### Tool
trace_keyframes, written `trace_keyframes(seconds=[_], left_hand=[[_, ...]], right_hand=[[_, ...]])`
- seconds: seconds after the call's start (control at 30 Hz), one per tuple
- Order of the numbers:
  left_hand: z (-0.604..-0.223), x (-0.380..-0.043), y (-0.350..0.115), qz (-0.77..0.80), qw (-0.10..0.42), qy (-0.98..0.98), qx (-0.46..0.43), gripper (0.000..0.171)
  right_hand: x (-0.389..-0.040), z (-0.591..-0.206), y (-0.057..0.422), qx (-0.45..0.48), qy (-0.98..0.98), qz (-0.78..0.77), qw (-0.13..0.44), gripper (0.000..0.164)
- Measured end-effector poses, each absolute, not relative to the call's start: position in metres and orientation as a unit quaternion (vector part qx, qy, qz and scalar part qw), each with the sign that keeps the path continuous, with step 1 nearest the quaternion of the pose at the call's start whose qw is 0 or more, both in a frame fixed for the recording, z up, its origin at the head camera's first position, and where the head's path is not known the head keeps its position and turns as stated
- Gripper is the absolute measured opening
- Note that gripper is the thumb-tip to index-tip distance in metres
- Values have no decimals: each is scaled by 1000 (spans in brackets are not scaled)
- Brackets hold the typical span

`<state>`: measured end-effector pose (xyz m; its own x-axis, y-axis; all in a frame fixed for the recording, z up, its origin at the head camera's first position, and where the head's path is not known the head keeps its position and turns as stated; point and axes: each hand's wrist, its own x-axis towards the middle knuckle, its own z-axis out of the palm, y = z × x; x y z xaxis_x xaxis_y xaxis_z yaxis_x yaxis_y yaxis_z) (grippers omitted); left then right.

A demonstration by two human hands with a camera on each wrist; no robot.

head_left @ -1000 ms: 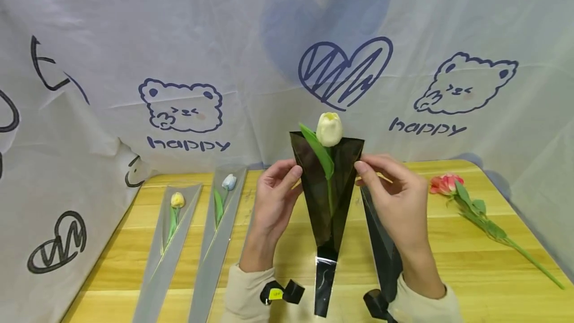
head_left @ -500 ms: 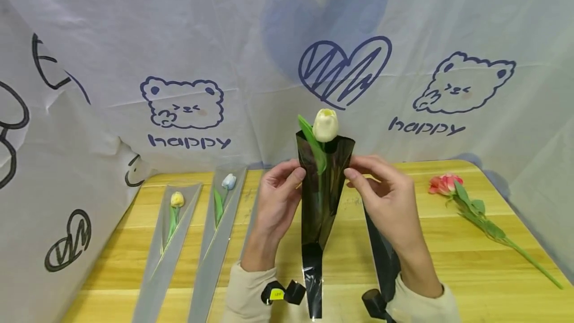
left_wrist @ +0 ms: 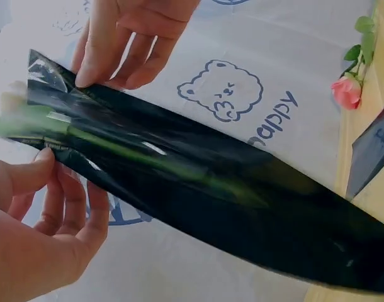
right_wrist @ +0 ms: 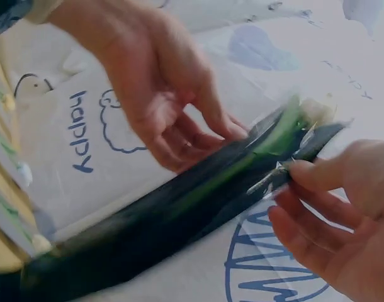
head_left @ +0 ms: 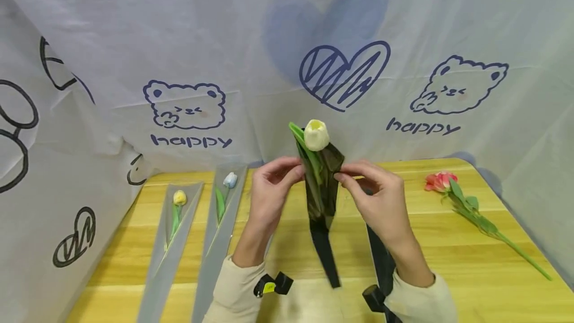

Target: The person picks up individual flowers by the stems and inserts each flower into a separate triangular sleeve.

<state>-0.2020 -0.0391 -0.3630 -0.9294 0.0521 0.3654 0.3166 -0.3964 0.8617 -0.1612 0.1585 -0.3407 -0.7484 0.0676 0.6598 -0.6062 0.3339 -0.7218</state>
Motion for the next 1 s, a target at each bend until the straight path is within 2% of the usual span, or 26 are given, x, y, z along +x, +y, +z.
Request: trace_keyframes(seconds=[0.07,0.2,0.4,0.57,0.7,0.9,1.0], left_hand=[[-361,-202,-37,-807,94,-557,-173,11],[-360,-201,-36,-803,100,-557,-185,8],[-360,-196,-40,-794,104,-565,-198,11],[-355,-192,-41,-759,113,-597,-234,12],[-354,-191,-40,-757,99,-600,-239,11],[-357,-192,-42,-800,55,-567,-188,10],[-358,-193,-44,-818,43,-545,-180,15]], right_hand=[[-160,-341,159,192,-771,522,310,15],[-155,-338,161,191,-771,518,318,18],[-146,-324,161,199,-728,561,340,20],[-146,-318,156,223,-752,515,345,19],[-147,-316,153,236,-773,483,337,22],[-146,-307,159,266,-774,457,349,43],[-146,-304,162,284,-773,454,341,48]])
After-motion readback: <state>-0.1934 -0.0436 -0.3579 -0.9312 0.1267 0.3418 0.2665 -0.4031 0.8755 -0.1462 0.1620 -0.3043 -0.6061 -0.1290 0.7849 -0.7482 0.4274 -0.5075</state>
